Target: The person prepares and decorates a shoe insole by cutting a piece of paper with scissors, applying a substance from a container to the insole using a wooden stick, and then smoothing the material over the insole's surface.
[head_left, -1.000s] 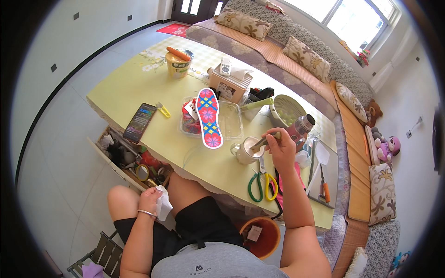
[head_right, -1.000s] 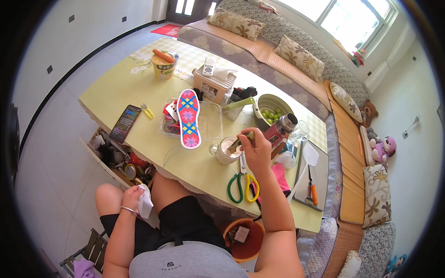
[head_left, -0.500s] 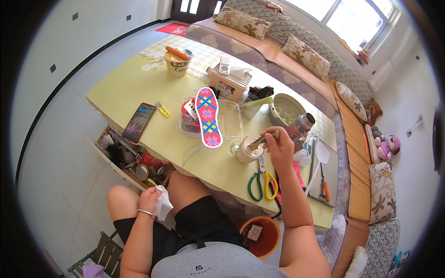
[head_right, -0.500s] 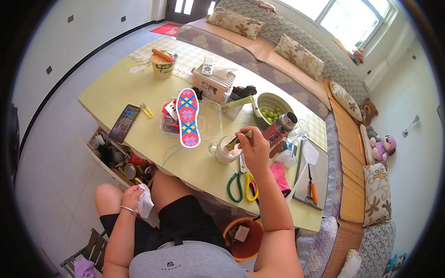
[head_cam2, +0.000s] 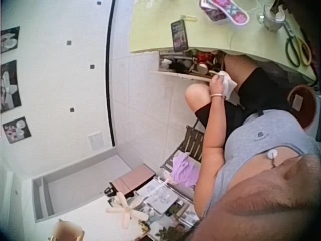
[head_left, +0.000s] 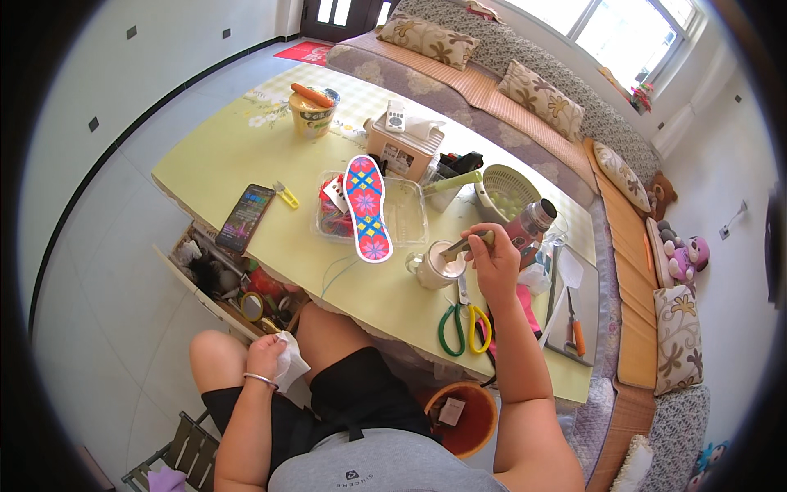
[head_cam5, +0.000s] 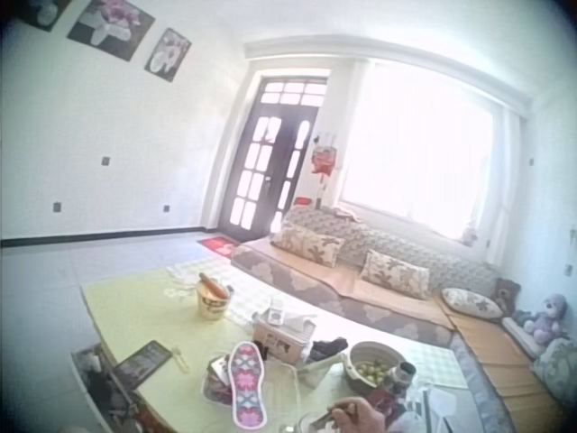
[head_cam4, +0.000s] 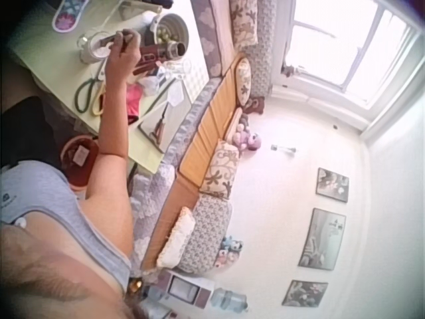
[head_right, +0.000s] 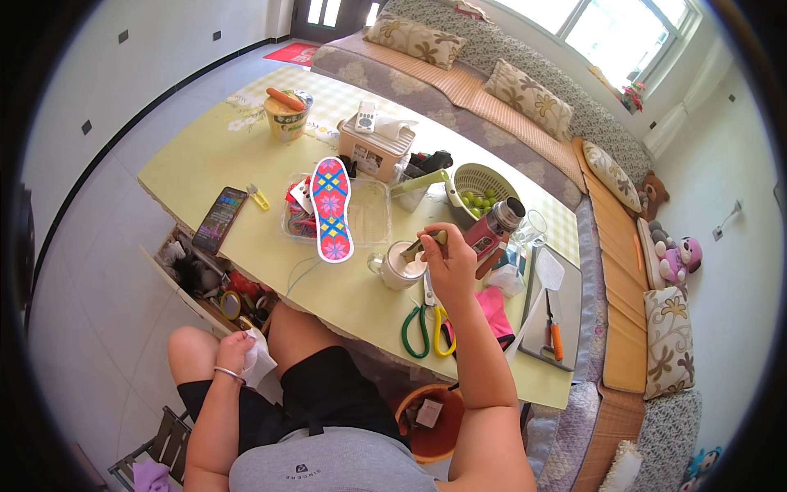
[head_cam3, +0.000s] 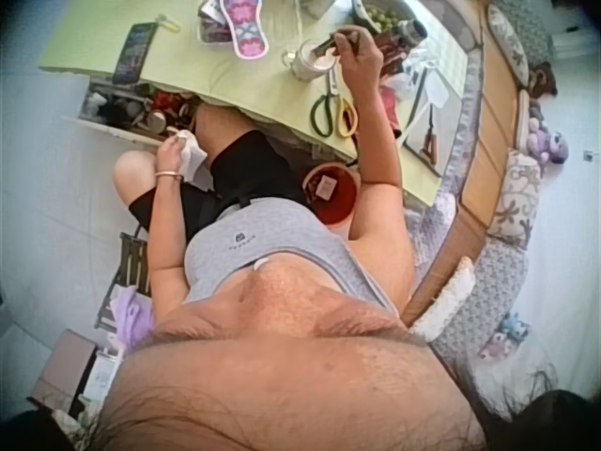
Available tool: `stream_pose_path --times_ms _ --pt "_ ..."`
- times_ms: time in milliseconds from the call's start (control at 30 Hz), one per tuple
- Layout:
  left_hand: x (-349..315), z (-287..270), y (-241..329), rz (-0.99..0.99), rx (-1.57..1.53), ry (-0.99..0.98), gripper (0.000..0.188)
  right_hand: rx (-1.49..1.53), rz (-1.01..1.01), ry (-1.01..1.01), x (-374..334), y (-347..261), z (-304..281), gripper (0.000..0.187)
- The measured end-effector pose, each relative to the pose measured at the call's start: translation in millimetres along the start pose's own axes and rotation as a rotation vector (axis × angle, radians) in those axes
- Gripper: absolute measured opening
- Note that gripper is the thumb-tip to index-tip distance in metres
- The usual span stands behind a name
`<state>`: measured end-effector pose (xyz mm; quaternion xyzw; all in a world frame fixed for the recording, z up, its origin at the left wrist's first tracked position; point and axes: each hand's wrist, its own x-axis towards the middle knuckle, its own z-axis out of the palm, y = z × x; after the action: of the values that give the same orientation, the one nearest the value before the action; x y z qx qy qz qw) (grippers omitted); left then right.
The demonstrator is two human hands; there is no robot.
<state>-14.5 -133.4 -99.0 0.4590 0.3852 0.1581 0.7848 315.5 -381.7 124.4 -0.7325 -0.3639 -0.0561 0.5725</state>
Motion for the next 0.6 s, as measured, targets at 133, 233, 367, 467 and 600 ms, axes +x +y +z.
stream_pose_path --times_ms 133,233,367,467,600 --pt "-1.0 0.4 -1.8 0.003 -0.041 -0.007 0.008 -0.084 0.009 -0.018 -2.2 4.5 -7.6 0.011" --pt "0.0 -0.1 -0.8 -0.011 -0.001 -0.027 0.008 0.002 0.047 -0.041 -5.0 4.8 -9.2 0.012" --pt "-2.0 8.5 1.7 -0.019 0.014 -0.013 0.009 0.044 0.048 -0.008 -3.7 1.3 -1.9 0.013" --pt "-6.3 11.9 6.3 0.000 0.033 -0.012 0.008 -0.026 0.019 0.017 0.2 1.3 -2.7 0.013" --pt "-5.6 9.5 1.6 0.025 0.030 -0.017 0.007 -0.059 0.032 0.007 -3.4 3.9 -9.7 0.014"
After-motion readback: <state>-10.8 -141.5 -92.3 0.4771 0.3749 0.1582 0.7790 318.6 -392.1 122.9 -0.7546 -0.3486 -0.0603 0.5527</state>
